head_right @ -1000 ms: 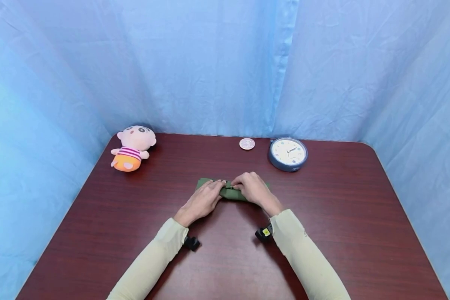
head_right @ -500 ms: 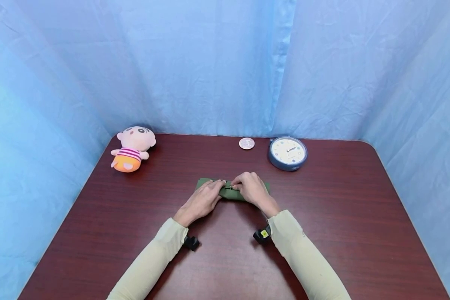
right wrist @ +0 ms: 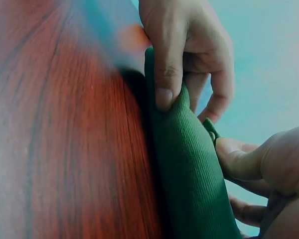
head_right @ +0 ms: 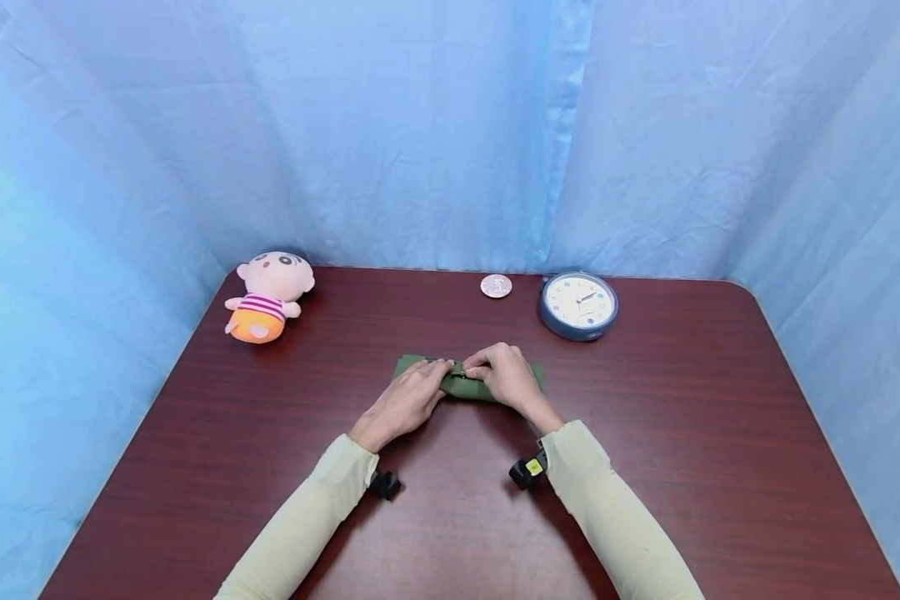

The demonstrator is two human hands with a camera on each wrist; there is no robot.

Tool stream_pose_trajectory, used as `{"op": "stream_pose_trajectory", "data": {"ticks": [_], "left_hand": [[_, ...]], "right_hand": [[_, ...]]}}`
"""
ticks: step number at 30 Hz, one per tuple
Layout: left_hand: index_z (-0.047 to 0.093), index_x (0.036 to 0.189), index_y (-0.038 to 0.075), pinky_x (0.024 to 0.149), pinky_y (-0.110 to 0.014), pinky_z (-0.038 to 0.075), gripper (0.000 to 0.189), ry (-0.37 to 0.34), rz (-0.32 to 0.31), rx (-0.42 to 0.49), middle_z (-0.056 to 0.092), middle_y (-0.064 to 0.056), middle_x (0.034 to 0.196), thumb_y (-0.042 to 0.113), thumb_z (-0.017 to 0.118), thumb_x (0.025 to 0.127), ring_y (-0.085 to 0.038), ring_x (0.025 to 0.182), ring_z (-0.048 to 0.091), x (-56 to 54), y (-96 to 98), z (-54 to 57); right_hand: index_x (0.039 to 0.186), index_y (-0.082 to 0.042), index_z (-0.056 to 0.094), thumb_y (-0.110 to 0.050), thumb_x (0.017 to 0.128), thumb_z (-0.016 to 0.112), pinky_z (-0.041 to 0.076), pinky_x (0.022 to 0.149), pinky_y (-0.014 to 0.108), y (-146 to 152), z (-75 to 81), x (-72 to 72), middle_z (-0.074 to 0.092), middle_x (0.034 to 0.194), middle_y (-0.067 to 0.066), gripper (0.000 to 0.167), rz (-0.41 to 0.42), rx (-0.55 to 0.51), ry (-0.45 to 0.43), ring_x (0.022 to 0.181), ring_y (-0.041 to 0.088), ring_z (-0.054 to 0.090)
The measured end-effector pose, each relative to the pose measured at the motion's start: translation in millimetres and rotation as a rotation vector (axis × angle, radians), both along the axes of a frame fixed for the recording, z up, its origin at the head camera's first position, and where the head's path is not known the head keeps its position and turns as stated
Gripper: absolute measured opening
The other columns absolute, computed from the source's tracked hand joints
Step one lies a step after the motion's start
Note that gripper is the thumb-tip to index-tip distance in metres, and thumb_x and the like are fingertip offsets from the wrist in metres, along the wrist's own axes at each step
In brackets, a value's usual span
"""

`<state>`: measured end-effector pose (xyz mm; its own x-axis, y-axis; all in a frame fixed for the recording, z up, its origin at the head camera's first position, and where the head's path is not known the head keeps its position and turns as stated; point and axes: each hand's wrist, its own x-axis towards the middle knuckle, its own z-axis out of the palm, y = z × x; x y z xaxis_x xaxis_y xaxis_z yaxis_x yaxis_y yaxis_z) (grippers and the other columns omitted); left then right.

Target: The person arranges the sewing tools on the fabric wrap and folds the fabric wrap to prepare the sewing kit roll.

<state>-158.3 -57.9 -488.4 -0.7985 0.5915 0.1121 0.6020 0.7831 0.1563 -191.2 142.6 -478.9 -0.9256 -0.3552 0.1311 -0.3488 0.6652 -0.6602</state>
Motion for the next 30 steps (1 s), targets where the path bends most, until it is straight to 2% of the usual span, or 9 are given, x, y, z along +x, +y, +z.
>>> {"op": "stream_pose_trajectory", "data": {"ticks": [4,9,13,16,19,22,25,30], "left_hand": [[0.049,0.138,0.001,0.116,-0.04,0.043,0.043,-0.019,0.003,-0.007,0.065,-0.016,0.135,0.015,0.062,0.099,-0.024,0.132,0.059,-0.6,0.6,1.0],[0.049,0.138,0.001,0.117,-0.039,0.042,0.043,-0.04,0.006,-0.008,0.065,-0.015,0.135,0.015,0.061,0.099,-0.024,0.133,0.058,-1.8,1.0,1.6],[0.049,0.138,0.001,0.117,-0.04,0.042,0.043,-0.051,0.004,-0.012,0.064,-0.015,0.136,0.015,0.061,0.1,-0.024,0.133,0.058,-1.5,0.8,2.5],[0.048,0.139,0.0,0.117,-0.04,0.042,0.043,-0.055,0.0,-0.018,0.064,-0.016,0.136,0.016,0.059,0.1,-0.025,0.133,0.058,-1.5,0.4,3.0],[0.049,0.137,0.0,0.116,-0.04,0.043,0.041,-0.047,-0.011,-0.02,0.064,-0.016,0.135,0.016,0.059,0.101,-0.025,0.132,0.059,-2.1,0.1,3.4],[0.05,0.135,0.001,0.113,-0.04,0.045,0.038,-0.031,-0.026,-0.009,0.066,-0.015,0.132,0.015,0.059,0.1,-0.024,0.127,0.062,-3.3,0.0,3.6],[0.052,0.129,0.002,0.11,-0.039,0.048,0.032,-0.015,-0.04,0.009,0.068,-0.012,0.124,0.014,0.059,0.1,-0.023,0.118,0.066,-4.8,0.2,3.5],[0.052,0.122,0.004,0.106,-0.039,0.05,0.024,-0.017,-0.047,0.026,0.07,-0.009,0.114,0.013,0.058,0.1,-0.023,0.109,0.069,-6.7,0.1,3.4]], "right_hand": [[0.093,-0.008,0.082,-0.008,0.084,0.077,0.058,0.089,0.046,2.8,-0.8,-0.7,0.08,0.099,0.009,0.01,0.038,0.005,0.023,0.1,0.028,0.075],[0.096,-0.006,0.082,-0.005,0.086,0.075,0.059,0.088,0.045,5.7,0.6,-1.0,0.079,0.102,0.011,0.012,0.147,0.054,0.109,0.099,0.029,0.075],[0.099,-0.007,0.08,-0.017,0.087,0.077,0.058,0.089,0.044,7.0,4.2,1.5,0.079,0.102,0.009,0.016,0.251,0.2,0.217,0.1,0.028,0.073],[0.102,-0.01,0.078,-0.036,0.081,0.082,0.056,0.088,0.046,5.4,7.9,6.5,0.078,0.104,0.006,0.034,0.293,0.353,0.309,0.102,0.027,0.07],[0.103,-0.01,0.075,-0.045,0.071,0.088,0.055,0.084,0.045,1.8,7.1,11.7,0.077,0.104,0.004,0.049,0.299,0.494,0.435,0.102,0.025,0.068],[0.099,-0.009,0.073,-0.042,0.068,0.09,0.054,0.08,0.041,-1.8,2.0,15.1,0.076,0.099,0.005,0.049,0.28,0.576,0.576,0.097,0.024,0.067],[0.093,-0.006,0.072,-0.033,0.068,0.089,0.053,0.076,0.038,-4.4,-4.6,15.7,0.075,0.091,0.005,0.041,0.258,0.585,0.689,0.091,0.023,0.067],[0.085,-0.002,0.07,-0.02,0.064,0.083,0.052,0.072,0.036,-7.1,-12.4,14.2,0.073,0.081,0.007,0.03,0.251,0.534,0.787,0.082,0.024,0.065]]}}
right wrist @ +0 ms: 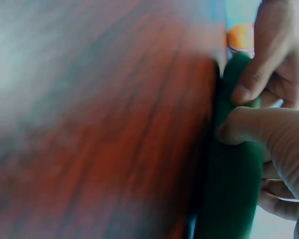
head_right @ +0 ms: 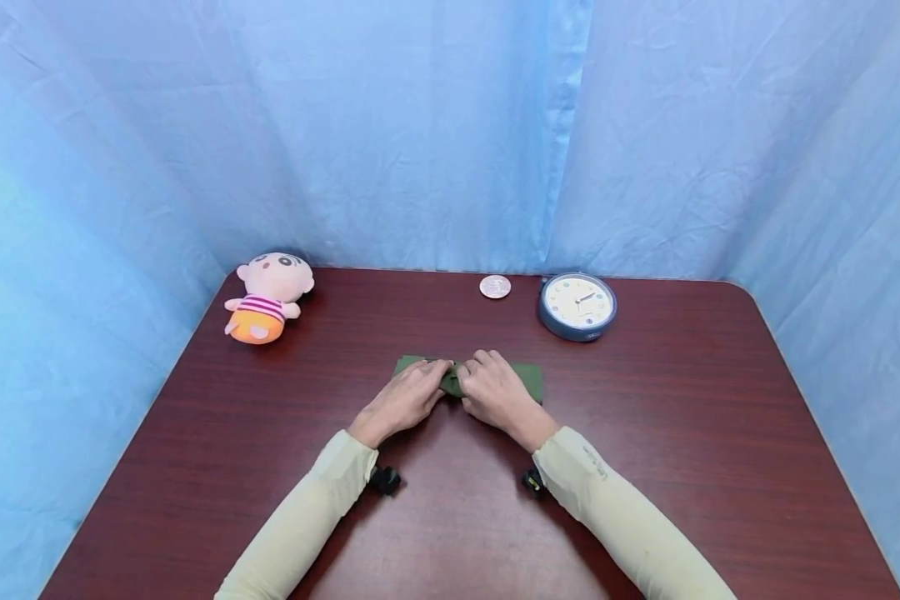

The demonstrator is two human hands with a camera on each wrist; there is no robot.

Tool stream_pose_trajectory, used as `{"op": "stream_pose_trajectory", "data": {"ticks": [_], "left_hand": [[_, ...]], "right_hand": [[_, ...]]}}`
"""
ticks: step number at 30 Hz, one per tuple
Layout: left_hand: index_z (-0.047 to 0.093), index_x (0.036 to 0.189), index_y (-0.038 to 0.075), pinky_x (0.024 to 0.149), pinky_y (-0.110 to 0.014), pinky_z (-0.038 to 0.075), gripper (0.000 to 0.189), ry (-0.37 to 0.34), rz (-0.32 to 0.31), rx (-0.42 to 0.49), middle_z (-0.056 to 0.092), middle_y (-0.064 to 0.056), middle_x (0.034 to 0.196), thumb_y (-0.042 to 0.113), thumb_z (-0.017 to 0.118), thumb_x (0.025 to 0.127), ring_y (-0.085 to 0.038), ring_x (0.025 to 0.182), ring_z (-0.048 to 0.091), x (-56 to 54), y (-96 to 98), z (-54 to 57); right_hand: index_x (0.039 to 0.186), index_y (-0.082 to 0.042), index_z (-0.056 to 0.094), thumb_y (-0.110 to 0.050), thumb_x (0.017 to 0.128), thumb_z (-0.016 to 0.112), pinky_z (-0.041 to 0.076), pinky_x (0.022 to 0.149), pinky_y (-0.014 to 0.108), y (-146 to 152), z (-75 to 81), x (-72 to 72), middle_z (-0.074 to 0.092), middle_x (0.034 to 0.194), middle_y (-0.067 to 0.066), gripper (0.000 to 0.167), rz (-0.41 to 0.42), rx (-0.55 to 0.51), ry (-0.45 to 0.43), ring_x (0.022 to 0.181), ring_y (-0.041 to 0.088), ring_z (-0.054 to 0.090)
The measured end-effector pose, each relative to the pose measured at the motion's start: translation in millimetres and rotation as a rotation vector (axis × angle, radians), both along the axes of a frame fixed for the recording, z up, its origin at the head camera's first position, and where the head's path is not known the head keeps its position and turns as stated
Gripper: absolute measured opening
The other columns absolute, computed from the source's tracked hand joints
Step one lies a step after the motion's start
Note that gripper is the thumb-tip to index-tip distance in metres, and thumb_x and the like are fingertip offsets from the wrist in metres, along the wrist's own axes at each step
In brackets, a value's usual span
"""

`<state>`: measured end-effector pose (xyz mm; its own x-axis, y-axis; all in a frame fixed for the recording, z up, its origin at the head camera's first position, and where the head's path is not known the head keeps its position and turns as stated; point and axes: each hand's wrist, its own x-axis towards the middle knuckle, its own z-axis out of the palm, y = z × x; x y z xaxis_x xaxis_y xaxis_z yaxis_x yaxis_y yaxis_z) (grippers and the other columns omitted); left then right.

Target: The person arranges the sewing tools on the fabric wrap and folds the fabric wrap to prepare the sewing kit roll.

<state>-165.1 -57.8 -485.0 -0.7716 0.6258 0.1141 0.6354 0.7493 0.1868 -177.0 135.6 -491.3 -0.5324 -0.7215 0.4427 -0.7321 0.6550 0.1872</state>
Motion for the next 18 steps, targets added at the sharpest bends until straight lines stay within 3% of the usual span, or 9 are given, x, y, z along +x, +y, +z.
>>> {"op": "stream_pose_trajectory", "data": {"ticks": [6,18], "left_hand": [[0.053,0.121,0.004,0.101,-0.037,0.052,0.025,0.024,-0.008,0.014,0.071,-0.009,0.11,0.012,0.061,0.098,-0.023,0.105,0.069,-0.2,-0.5,0.5],[0.053,0.115,0.005,0.1,-0.038,0.053,0.021,0.046,-0.026,0.011,0.071,-0.007,0.106,0.012,0.062,0.097,-0.022,0.1,0.07,0.2,-0.8,0.9]], "right_hand": [[0.08,-0.002,0.067,-0.015,0.062,0.079,0.051,0.068,0.036,-1.7,-4.0,-1.9,0.07,0.076,0.007,0.025,0.037,-0.006,0.051,0.078,0.024,0.064],[0.074,-0.005,0.064,-0.022,0.064,0.082,0.049,0.068,0.035,-0.2,0.0,-2.0,0.069,0.072,0.006,0.026,0.062,0.033,0.048,0.077,0.023,0.062]]}}
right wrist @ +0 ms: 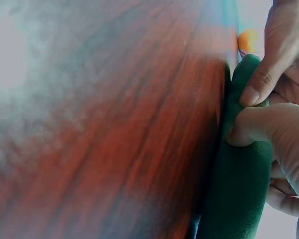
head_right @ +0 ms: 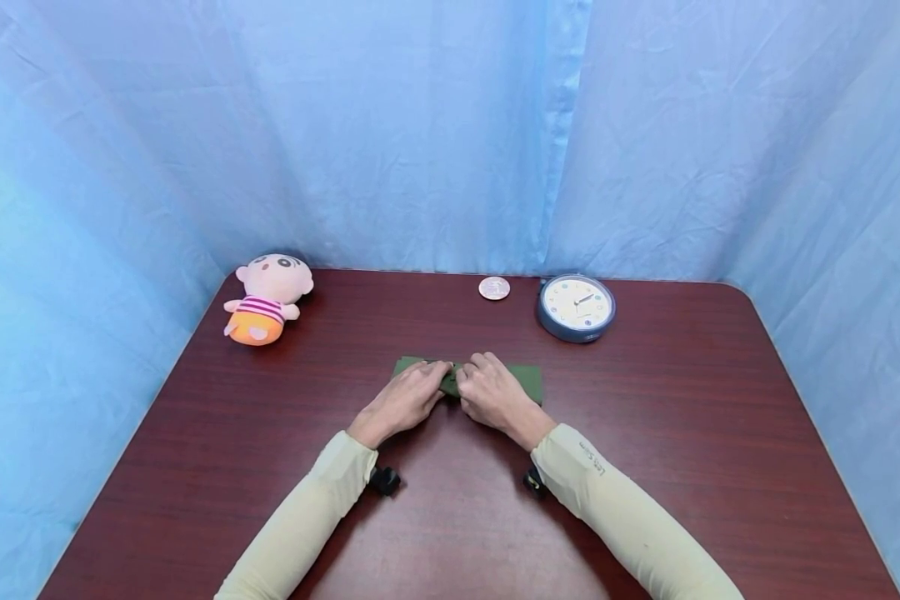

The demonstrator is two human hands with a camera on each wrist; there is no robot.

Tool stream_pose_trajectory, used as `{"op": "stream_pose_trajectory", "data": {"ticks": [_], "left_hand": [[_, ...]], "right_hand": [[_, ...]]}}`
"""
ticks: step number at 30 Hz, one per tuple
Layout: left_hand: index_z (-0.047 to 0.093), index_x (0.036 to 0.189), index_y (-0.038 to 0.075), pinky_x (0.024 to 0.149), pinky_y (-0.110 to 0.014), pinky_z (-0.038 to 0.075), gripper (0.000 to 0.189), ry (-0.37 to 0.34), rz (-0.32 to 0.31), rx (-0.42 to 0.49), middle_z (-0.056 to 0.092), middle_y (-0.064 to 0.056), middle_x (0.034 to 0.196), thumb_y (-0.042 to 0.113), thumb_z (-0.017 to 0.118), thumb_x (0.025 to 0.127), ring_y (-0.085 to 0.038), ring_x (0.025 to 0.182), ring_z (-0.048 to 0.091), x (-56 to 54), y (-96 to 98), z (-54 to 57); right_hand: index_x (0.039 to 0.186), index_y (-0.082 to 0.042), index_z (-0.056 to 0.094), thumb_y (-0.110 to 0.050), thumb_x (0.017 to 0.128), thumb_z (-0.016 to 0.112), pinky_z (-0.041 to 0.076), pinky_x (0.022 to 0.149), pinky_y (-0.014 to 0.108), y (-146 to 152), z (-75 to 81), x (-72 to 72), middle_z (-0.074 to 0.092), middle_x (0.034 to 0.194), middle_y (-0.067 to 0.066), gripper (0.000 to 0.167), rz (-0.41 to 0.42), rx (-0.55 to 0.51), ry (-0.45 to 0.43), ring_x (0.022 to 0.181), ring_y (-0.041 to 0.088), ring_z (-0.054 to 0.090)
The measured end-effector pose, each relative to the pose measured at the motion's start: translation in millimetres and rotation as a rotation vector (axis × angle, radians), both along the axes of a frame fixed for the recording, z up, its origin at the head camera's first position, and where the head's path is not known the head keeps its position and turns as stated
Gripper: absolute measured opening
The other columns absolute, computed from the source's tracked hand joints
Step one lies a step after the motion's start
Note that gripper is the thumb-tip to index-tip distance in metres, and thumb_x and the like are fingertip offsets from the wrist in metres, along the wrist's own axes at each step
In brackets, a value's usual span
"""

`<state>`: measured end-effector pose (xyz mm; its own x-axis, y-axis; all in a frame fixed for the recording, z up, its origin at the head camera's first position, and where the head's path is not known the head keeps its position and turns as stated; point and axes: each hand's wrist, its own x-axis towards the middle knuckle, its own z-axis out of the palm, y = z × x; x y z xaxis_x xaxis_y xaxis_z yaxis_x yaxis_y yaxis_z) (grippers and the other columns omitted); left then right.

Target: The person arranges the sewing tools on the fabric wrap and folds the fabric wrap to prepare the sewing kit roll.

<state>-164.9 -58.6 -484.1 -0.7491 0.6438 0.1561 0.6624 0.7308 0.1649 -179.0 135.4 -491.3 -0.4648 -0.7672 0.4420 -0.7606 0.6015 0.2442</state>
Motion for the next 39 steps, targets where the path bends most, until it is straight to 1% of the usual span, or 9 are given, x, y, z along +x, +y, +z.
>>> {"op": "stream_pose_trajectory", "data": {"ticks": [6,12,18,23,27,31,33,35,39], "left_hand": [[0.053,0.112,0.005,0.099,-0.037,0.053,0.019,0.013,-0.002,-0.002,0.07,-0.006,0.102,0.012,0.062,0.097,-0.021,0.098,0.07,-0.2,0.4,-0.1],[0.053,0.115,0.005,0.101,-0.037,0.052,0.021,-0.011,0.005,-0.003,0.07,-0.007,0.105,0.013,0.062,0.098,-0.021,0.1,0.07,1.1,0.1,0.1],[0.051,0.133,0.005,0.113,-0.042,0.046,0.037,-0.084,0.025,-0.061,0.066,-0.013,0.131,0.016,0.061,0.099,-0.025,0.129,0.06,1.7,-0.2,3.0],[0.047,0.144,0.007,0.118,-0.047,0.04,0.054,-0.138,0.025,-0.048,0.055,-0.013,0.148,0.023,0.067,0.096,-0.029,0.144,0.047,0.0,-2.3,10.4],[0.042,0.151,0.007,0.122,-0.048,0.035,0.069,-0.154,0.06,-0.038,0.044,-0.013,0.158,0.036,0.069,0.094,-0.03,0.15,0.037,-0.9,-5.0,19.9],[0.039,0.153,0.006,0.123,-0.049,0.032,0.08,-0.134,0.121,-0.07,0.038,-0.012,0.161,0.05,0.067,0.092,-0.029,0.153,0.032,1.7,-8.7,24.2],[0.034,0.155,0.005,0.124,-0.051,0.029,0.087,-0.161,0.15,-0.094,0.033,-0.013,0.164,0.057,0.064,0.092,-0.029,0.155,0.027,4.5,-10.4,21.7],[0.028,0.158,0.004,0.126,-0.052,0.024,0.095,-0.216,0.175,-0.114,0.025,-0.014,0.167,0.063,0.061,0.091,-0.03,0.157,0.021,7.3,-11.3,16.2],[0.017,0.161,0.004,0.128,-0.054,0.016,0.107,-0.321,0.197,-0.167,0.012,-0.014,0.17,0.074,0.054,0.088,-0.03,0.159,0.011,11.6,-10.1,4.1]], "right_hand": [[0.075,-0.006,0.065,-0.024,0.065,0.083,0.05,0.07,0.035,1.8,0.6,0.4,0.069,0.072,0.006,0.027,0.01,-0.005,-0.007,0.077,0.023,0.062],[0.079,-0.004,0.066,-0.02,0.067,0.083,0.053,0.073,0.037,4.4,-2.5,2.5,0.072,0.08,0.007,0.027,-0.007,-0.07,-0.07,0.082,0.024,0.065],[0.095,-0.005,0.071,-0.027,0.072,0.089,0.056,0.083,0.041,9.6,-3.1,9.4,0.076,0.095,0.007,0.037,-0.058,-0.109,-0.169,0.094,0.025,0.069],[0.118,-0.003,0.07,-0.038,0.077,0.085,0.056,0.09,0.046,16.6,4.4,16.8,0.074,0.114,0.011,0.056,-0.11,-0.134,-0.252,0.107,0.029,0.069],[0.129,-0.003,0.065,-0.049,0.079,0.08,0.054,0.095,0.052,23.6,14.3,22.2,0.069,0.126,0.016,0.07,-0.196,-0.166,-0.294,0.115,0.035,0.066],[0.139,-0.002,0.056,-0.06,0.083,0.072,0.047,0.105,0.056,29.9,20.4,28.9,0.058,0.142,0.018,0.083,-0.344,-0.136,-0.393,0.131,0.037,0.056],[0.146,-0.001,0.048,-0.064,0.086,0.066,0.04,0.111,0.059,32.4,19.4,32.8,0.049,0.151,0.021,0.089,-0.407,-0.093,-0.474,0.14,0.039,0.047],[0.151,0.001,0.04,-0.066,0.088,0.061,0.033,0.116,0.062,34.5,15.6,36.7,0.041,0.156,0.024,0.094,-0.454,-0.046,-0.552,0.146,0.041,0.038],[0.155,0.003,0.031,-0.069,0.09,0.055,0.024,0.12,0.066,37.2,5.4,42.9,0.029,0.162,0.027,0.1,-0.505,0.018,-0.669,0.151,0.044,0.027]]}}
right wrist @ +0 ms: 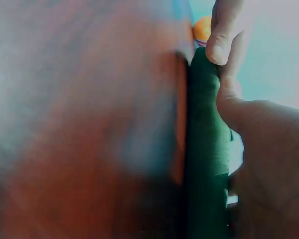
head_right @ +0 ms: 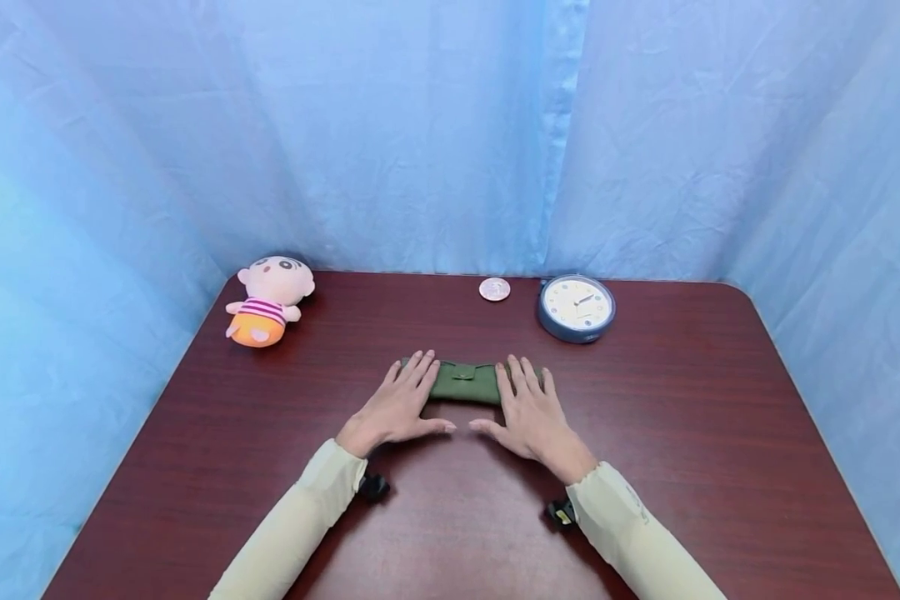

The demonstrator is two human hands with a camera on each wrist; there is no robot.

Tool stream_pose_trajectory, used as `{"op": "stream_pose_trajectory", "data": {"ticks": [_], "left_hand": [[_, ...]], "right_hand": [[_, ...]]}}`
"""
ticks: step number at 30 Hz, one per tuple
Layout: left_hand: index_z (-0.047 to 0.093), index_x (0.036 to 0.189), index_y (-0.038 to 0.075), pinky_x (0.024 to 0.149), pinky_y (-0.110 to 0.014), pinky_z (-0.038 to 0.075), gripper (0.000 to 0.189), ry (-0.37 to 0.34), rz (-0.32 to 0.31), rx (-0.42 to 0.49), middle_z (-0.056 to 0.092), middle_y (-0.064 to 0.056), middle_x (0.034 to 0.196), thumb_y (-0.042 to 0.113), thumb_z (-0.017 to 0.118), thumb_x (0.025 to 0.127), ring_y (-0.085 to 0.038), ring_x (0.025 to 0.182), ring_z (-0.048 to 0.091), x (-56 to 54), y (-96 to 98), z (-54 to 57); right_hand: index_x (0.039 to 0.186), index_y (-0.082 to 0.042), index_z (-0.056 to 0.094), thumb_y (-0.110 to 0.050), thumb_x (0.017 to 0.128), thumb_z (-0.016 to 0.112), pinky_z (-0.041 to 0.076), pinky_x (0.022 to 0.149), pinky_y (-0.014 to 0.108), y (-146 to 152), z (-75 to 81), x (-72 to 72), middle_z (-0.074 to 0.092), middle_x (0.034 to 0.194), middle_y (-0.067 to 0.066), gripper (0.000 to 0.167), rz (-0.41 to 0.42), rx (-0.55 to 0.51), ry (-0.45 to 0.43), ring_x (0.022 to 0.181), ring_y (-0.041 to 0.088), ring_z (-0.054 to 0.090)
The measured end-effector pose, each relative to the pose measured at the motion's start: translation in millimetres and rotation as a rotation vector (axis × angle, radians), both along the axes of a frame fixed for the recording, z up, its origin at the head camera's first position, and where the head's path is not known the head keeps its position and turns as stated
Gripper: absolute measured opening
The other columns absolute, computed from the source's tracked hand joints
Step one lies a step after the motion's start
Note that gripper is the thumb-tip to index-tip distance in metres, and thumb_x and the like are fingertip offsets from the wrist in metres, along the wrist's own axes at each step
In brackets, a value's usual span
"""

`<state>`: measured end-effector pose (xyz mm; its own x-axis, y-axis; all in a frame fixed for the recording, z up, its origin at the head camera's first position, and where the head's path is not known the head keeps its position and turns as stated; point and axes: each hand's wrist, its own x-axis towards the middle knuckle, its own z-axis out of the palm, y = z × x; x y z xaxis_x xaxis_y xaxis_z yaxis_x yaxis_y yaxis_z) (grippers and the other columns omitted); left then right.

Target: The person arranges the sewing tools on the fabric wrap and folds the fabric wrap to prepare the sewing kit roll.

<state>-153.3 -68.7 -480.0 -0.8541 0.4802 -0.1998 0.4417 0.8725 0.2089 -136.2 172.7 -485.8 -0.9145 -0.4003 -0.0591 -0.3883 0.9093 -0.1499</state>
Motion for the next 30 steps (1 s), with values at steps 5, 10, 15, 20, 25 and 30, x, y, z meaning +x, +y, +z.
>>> {"op": "stream_pose_trajectory", "data": {"ticks": [5,10,15,20,25,30], "left_hand": [[0.01,0.162,0.005,0.129,-0.053,0.012,0.114,-0.053,0.03,-0.023,0.006,-0.012,0.171,0.079,0.052,0.086,-0.027,0.16,0.006,1.2,2.9,-5.8],[0.004,0.162,0.006,0.13,-0.053,0.008,0.117,-0.088,0.055,-0.02,0.0,-0.01,0.171,0.079,0.053,0.084,-0.025,0.16,0.002,2.4,5.0,-8.4],[0.001,0.162,0.004,0.129,-0.053,0.007,0.121,-0.077,0.057,-0.013,-0.003,-0.011,0.171,0.08,0.055,0.083,-0.026,0.16,0.001,6.3,5.8,-12.6],[0.0,0.161,0.004,0.129,-0.053,0.007,0.123,-0.091,0.056,-0.037,-0.005,-0.011,0.171,0.081,0.053,0.082,-0.026,0.16,0.0,6.1,6.0,-9.7],[0.004,0.162,0.004,0.129,-0.054,0.008,0.118,-0.083,0.05,-0.041,-0.001,-0.011,0.171,0.08,0.052,0.084,-0.026,0.16,0.001,1.7,4.0,-4.2],[0.008,0.161,0.003,0.128,-0.056,0.009,0.118,-0.037,0.064,-0.021,0.003,-0.013,0.171,0.08,0.053,0.084,-0.029,0.16,0.004,-0.9,-3.7,1.9]], "right_hand": [[0.156,0.005,0.027,-0.068,0.091,0.054,0.022,0.119,0.069,-0.2,-6.5,2.4,0.023,0.163,0.029,0.101,-0.003,0.008,-0.057,0.152,0.046,0.025],[0.156,0.008,0.021,-0.064,0.092,0.057,0.021,0.12,0.068,1.1,-9.1,3.8,0.015,0.164,0.033,0.103,0.014,-0.026,-0.092,0.152,0.049,0.019],[0.156,0.01,0.016,-0.064,0.091,0.058,0.013,0.122,0.068,3.3,-17.3,4.2,0.008,0.164,0.035,0.107,0.025,-0.06,-0.13,0.153,0.051,0.012],[0.157,0.009,0.014,-0.067,0.09,0.057,0.007,0.123,0.068,4.6,-23.9,2.9,0.004,0.164,0.035,0.11,0.034,-0.075,-0.134,0.154,0.051,0.008],[0.157,0.007,0.021,-0.066,0.089,0.059,0.008,0.12,0.071,3.8,-19.0,2.6,0.01,0.164,0.034,0.105,0.018,-0.09,-0.091,0.153,0.05,0.012],[0.157,0.003,0.023,-0.065,0.088,0.061,0.005,0.119,0.072,9.4,-14.5,4.1,0.012,0.165,0.031,0.104,-0.032,-0.127,-0.055,0.153,0.05,0.012]]}}
